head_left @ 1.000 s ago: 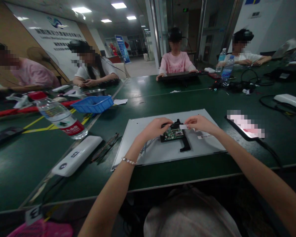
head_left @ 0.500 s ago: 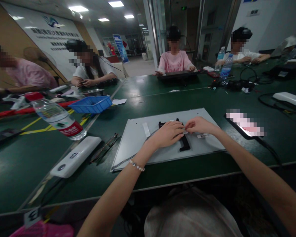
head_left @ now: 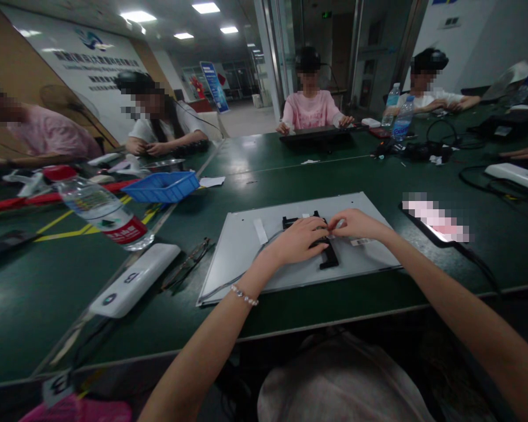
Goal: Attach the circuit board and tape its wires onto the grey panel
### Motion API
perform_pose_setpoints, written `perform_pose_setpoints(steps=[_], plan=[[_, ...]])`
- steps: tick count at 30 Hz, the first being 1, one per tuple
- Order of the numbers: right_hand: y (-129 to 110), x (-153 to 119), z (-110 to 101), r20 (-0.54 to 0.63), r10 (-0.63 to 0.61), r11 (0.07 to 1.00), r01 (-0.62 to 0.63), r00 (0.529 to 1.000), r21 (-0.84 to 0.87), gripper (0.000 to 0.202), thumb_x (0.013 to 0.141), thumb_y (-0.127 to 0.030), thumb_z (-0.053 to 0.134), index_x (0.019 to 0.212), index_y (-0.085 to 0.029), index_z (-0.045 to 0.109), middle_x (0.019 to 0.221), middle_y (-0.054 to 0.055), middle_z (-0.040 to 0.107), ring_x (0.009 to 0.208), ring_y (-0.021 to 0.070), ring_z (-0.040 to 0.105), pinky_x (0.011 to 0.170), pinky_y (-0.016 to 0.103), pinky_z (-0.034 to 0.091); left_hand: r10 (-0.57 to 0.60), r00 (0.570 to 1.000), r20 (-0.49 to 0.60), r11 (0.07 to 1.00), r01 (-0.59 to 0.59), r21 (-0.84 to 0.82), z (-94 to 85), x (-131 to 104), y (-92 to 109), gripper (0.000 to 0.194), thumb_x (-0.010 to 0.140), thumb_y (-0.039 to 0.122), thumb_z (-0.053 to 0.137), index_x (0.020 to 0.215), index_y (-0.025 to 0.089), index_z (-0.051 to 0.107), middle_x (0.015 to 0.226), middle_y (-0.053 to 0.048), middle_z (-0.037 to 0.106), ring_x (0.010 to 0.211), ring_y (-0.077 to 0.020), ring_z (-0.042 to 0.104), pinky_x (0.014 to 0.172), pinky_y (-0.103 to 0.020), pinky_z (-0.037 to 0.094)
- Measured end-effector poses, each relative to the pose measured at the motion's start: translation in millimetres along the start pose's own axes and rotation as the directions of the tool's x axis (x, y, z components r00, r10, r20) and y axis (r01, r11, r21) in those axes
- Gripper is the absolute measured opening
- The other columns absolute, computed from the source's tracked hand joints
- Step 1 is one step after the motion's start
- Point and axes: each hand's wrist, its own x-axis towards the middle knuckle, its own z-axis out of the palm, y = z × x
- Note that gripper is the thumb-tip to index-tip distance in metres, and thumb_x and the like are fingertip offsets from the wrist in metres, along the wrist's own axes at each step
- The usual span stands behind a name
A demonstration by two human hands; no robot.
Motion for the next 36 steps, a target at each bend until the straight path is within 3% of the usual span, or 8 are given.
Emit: perform_pose_setpoints(steps=[9, 14, 16, 20, 23, 25, 29, 36], plan=[[-4.9, -2.3, 1.2, 0.007, 0.007, 1.0, -0.007, 1.0, -0.003, 0.02, 0.072, -0.029, 0.063, 0.088, -0.018, 0.071, 0.086, 0.004, 0.071, 0.074, 0.0169, 0.063, 0.068, 0.026, 0.046, -0.047, 0.999, -0.011, 0.999, 0.047, 0.027, -4.8, -0.1, -1.6, 0.03, 0.091, 0.031, 0.046, 0.114, 0.017, 0.058, 0.121, -0.011, 0.055, 0.116, -0.0229, 0.049, 0.101, -0.039, 0.036], [-7.2, -3.8, -3.6, -0.027, 0.046, 0.998, -0.044, 0.999, 0.039, 0.019, 0.073, -0.027, 0.063, 0.088, -0.018, 0.071, 0.09, 0.005, 0.071, 0.073, 0.0166, 0.062, 0.068, 0.028, 0.047, -0.274, 0.961, -0.032, 0.938, 0.274, 0.211, -22.5, -8.9, -18.1, 0.039, 0.094, 0.041, 0.039, 0.121, 0.017, 0.053, 0.115, -0.01, 0.059, 0.107, -0.0235, 0.055, 0.093, -0.037, 0.041], [-9.9, -5.0, -5.5, -0.068, 0.043, 0.998, -0.041, 0.997, 0.04, 0.018, 0.075, -0.026, 0.062, 0.088, -0.019, 0.071, 0.093, 0.005, 0.07, 0.075, 0.0171, 0.062, 0.071, 0.029, 0.047, -0.434, 0.898, -0.075, 0.837, 0.432, 0.335, -29.8, -18.4, -29.6, 0.038, 0.095, 0.04, 0.036, 0.119, 0.016, 0.053, 0.111, -0.011, 0.059, 0.103, -0.0251, 0.056, 0.088, -0.038, 0.043], [-12.3, -5.9, -5.3, -0.108, 0.024, 0.999, -0.02, 0.994, 0.038, 0.017, 0.078, -0.027, 0.058, 0.086, -0.019, 0.071, 0.096, 0.006, 0.07, 0.082, 0.0186, 0.062, 0.076, 0.031, 0.047, -0.732, 0.67, -0.125, 0.56, 0.695, 0.451, -38.7, -42.8, -54.5, 0.035, 0.094, 0.035, 0.034, 0.11, 0.014, 0.057, 0.107, -0.013, 0.057, 0.094, -0.0258, 0.061, 0.078, -0.035, 0.047], [-9.6, -4.7, -2.4, -0.122, 0.004, 0.999, 0.0, 0.993, 0.035, 0.018, 0.079, -0.027, 0.056, 0.088, -0.02, 0.071, 0.096, 0.006, 0.069, 0.082, 0.0186, 0.062, 0.076, 0.032, 0.047, -0.807, 0.582, -0.096, 0.504, 0.765, 0.401, -39.7, -57.7, -72.7, 0.035, 0.092, 0.034, 0.035, 0.112, 0.015, 0.056, 0.108, -0.013, 0.057, 0.092, -0.0244, 0.062, 0.077, -0.033, 0.048], [-7.6, -3.7, -0.7, -0.132, -0.01, 1.0, 0.014, 0.991, 0.026, 0.019, 0.079, -0.026, 0.056, 0.088, -0.02, 0.071, 0.097, 0.006, 0.069, 0.083, 0.0185, 0.062, 0.075, 0.031, 0.048, -0.81, 0.586, -0.031, 0.546, 0.772, 0.325, -37.6, -64.7, -84.4, 0.034, 0.089, 0.034, 0.04, 0.113, 0.016, 0.057, 0.107, -0.011, 0.059, 0.092, -0.0229, 0.062, 0.081, -0.032, 0.047], [-6.7, -2.6, 0.9, -0.142, -0.024, 1.0, 0.026, 0.99, 0.013, 0.018, 0.079, -0.024, 0.056, 0.087, -0.019, 0.071, 0.095, 0.006, 0.07, 0.08, 0.0178, 0.062, 0.074, 0.03, 0.048, -0.763, 0.644, 0.064, 0.645, 0.748, 0.16, -30.5, -74.0, -104.4, 0.032, 0.078, 0.027, 0.051, 0.106, 0.015, 0.062, 0.096, -0.008, 0.065, 0.089, -0.0203, 0.062, 0.08, -0.027, 0.046], [-10.6, -3.4, 2.3, -0.144, -0.029, 0.999, 0.031, 0.989, 0.011, 0.018, 0.079, -0.024, 0.056, 0.088, -0.02, 0.071, 0.094, 0.005, 0.071, 0.078, 0.0173, 0.063, 0.072, 0.029, 0.048, -0.792, 0.605, 0.086, 0.579, 0.788, -0.211, -37.2, -83.5, -114.2, 0.02, 0.066, 0.027, 0.054, 0.078, 0.016, 0.066, 0.073, -0.003, 0.065, 0.064, -0.0155, 0.06, 0.06, -0.023, 0.045]])
